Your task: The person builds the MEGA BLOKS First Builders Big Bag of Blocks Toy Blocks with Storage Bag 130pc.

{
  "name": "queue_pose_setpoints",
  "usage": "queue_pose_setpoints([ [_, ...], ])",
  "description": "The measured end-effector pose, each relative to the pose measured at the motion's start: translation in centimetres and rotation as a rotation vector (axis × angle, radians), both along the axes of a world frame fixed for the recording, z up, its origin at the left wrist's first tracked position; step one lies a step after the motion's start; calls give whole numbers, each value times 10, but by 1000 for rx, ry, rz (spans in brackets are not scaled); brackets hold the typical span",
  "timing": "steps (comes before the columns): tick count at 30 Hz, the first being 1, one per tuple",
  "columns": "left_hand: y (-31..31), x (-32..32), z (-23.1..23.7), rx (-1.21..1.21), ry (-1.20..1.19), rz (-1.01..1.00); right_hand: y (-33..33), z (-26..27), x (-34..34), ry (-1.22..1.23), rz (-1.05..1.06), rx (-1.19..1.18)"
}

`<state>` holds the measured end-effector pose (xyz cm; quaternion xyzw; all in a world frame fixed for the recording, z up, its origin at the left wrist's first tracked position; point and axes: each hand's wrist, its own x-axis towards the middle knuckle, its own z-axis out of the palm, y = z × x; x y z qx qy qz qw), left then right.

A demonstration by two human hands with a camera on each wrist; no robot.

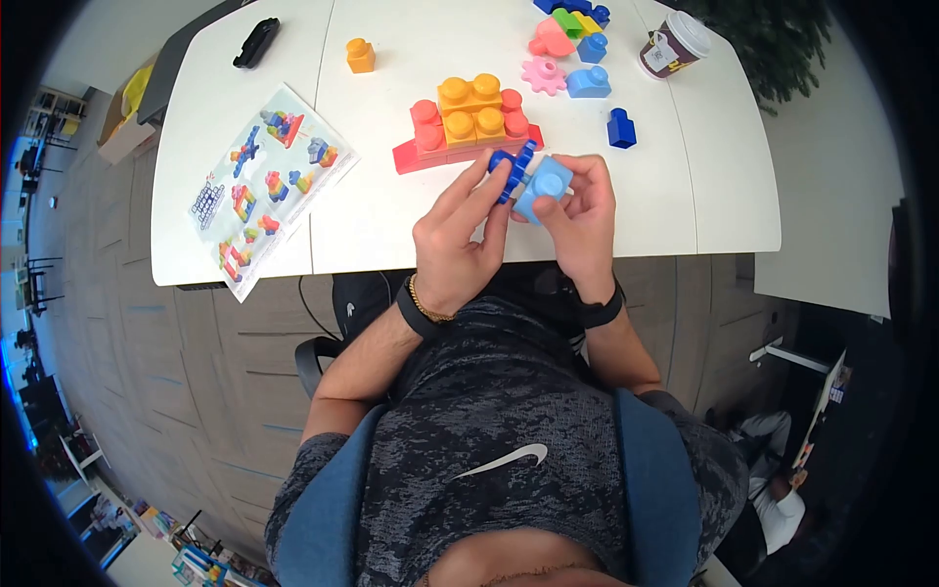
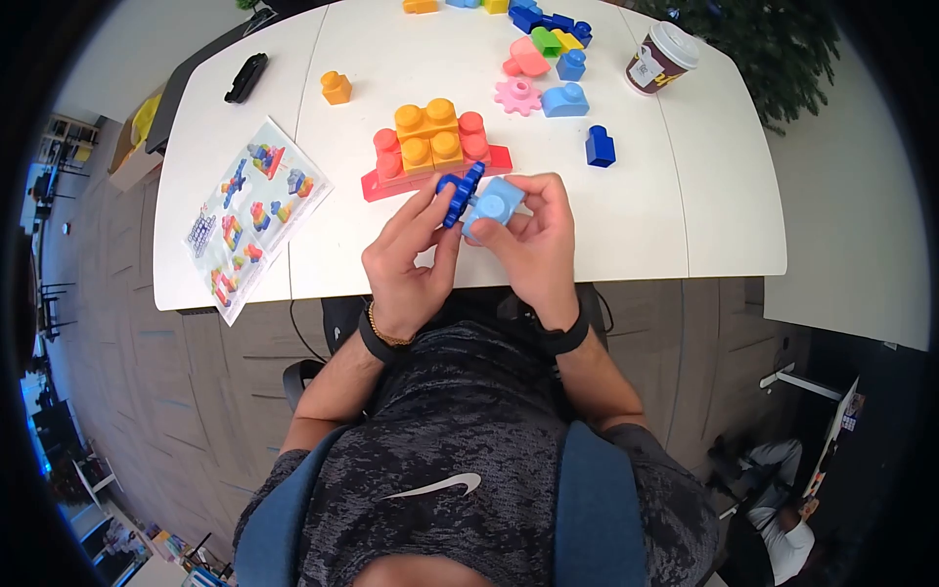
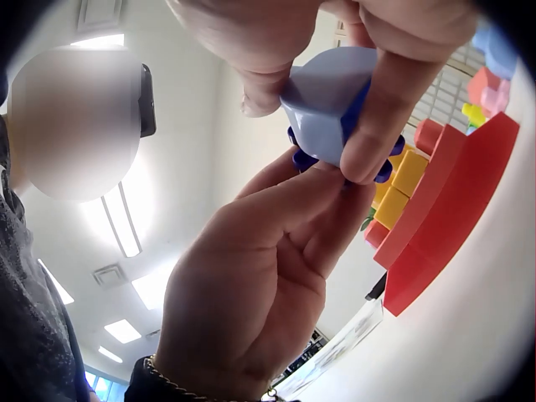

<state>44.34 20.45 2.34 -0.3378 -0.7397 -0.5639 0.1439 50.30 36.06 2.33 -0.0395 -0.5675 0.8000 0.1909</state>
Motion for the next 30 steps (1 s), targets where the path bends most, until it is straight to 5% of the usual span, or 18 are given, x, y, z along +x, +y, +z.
queue_pose_setpoints([
  [14, -17, 3, 11, 10, -70, -104, 16, -2, 5, 73, 69, -5],
  [16, -28, -4, 13, 90, -176, -246, 37, 17, 5, -65, 386, -18],
  [19, -33, -15, 45, -92, 22, -315, 58, 32, 0, -133, 593, 70],
  [20, -38, -22, 42, -182, 37, -483, 60, 30, -2, -171, 673, 91],
  [23, -36, -24, 31, -123, -106, -684, 52, 23, -7, -245, 772, 49],
  [27, -42, -26, 42, -161, -89, -399, 34, 32, -24, -293, 683, -43],
  [30, -39, -34, 28, -119, 10, -212, 23, 36, -27, -161, 476, 182],
])
